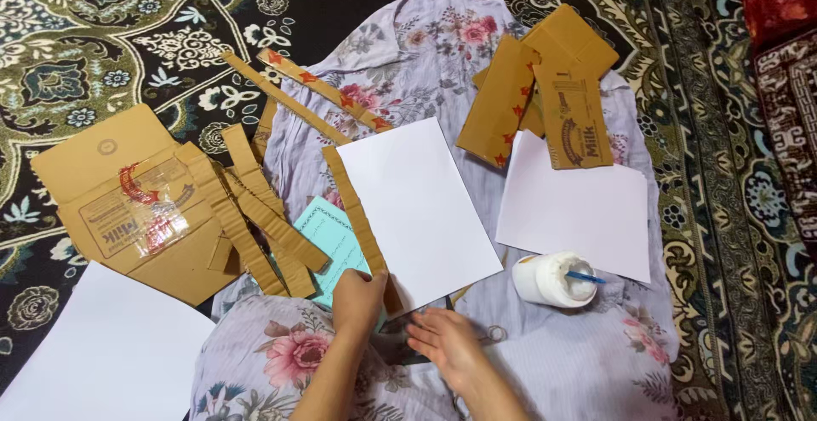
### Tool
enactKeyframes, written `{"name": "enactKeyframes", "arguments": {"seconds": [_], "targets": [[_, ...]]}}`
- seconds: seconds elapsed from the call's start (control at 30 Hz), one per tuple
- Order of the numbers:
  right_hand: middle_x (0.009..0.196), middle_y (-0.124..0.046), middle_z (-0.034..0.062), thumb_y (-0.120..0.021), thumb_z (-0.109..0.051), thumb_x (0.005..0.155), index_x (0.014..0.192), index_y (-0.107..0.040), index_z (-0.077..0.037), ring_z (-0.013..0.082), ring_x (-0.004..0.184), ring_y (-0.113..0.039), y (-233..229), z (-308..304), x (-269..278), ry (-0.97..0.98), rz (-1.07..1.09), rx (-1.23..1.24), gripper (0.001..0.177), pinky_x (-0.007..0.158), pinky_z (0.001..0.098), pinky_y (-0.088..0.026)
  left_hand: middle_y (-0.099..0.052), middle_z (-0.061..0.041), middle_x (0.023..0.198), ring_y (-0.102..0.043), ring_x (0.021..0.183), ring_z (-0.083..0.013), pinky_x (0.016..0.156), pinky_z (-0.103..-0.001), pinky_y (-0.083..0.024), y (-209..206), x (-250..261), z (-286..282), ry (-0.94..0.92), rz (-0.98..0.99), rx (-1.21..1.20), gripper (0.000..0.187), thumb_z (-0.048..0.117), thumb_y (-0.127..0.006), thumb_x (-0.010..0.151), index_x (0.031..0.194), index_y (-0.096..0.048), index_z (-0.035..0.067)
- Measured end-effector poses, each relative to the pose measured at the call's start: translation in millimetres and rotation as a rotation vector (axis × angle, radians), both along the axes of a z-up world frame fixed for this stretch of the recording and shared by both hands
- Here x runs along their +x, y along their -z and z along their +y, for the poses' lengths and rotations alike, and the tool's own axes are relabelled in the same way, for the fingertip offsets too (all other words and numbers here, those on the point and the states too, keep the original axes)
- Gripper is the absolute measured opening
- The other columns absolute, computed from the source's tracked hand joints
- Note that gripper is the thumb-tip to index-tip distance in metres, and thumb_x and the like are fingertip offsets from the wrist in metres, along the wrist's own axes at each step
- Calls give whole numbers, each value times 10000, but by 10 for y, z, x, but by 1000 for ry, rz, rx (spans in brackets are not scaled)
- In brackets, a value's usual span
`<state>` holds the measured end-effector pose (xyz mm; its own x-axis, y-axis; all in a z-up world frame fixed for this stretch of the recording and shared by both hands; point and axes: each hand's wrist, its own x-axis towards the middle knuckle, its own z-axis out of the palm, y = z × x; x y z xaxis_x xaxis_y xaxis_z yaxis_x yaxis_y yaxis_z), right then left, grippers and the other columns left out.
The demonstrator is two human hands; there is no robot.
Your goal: The person applies glue to white paper sheets and attaches narrow cardboard strips to them. They repeat this process for multiple sheets, pressing the strips down to secure them.
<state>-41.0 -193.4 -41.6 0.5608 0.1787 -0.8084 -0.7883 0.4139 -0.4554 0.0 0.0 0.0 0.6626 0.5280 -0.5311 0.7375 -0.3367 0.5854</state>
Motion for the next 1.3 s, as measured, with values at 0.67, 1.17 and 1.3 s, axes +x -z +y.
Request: {"name": "enactKeyframes", "arguments": {"seconds": [0.67, 1.17, 1.3], "targets": [[829, -636, -15, -826, -252, 842, 1072, -705, -87, 107, 675, -527, -422, 444, 230, 0, -85, -168, 308, 586, 279, -474, -509, 30, 673, -492, 577, -99, 596, -274, -485, 87, -120, 6, -333, -325, -955, 259, 305, -723, 931, 875, -615, 76], [1246, -745, 66, -800, -181, 839, 1321, -650, 18, 142, 1122, -691, -1594, -635, -393, -620, -623, 45, 543, 1000, 310, -532, -658, -81, 1326, -628, 1217, -262, 1054, -457, -495, -1227, -958, 743, -708, -875, -1263, 554, 399, -638, 935, 1382, -538, 86], [1047, -721, 55, -773, -202, 872, 1279, -673, -24, 156, 902, -647, -1731, -656, -546, -750, -590, 21, 455, 819, 330, -522, -617, -46, 1083, -642, 970, -259, 811, -484, -529, -1322, -1903, 1157, -688, -822, -1011, 310, 288, -694, 968, 1182, -573, 99]]}}
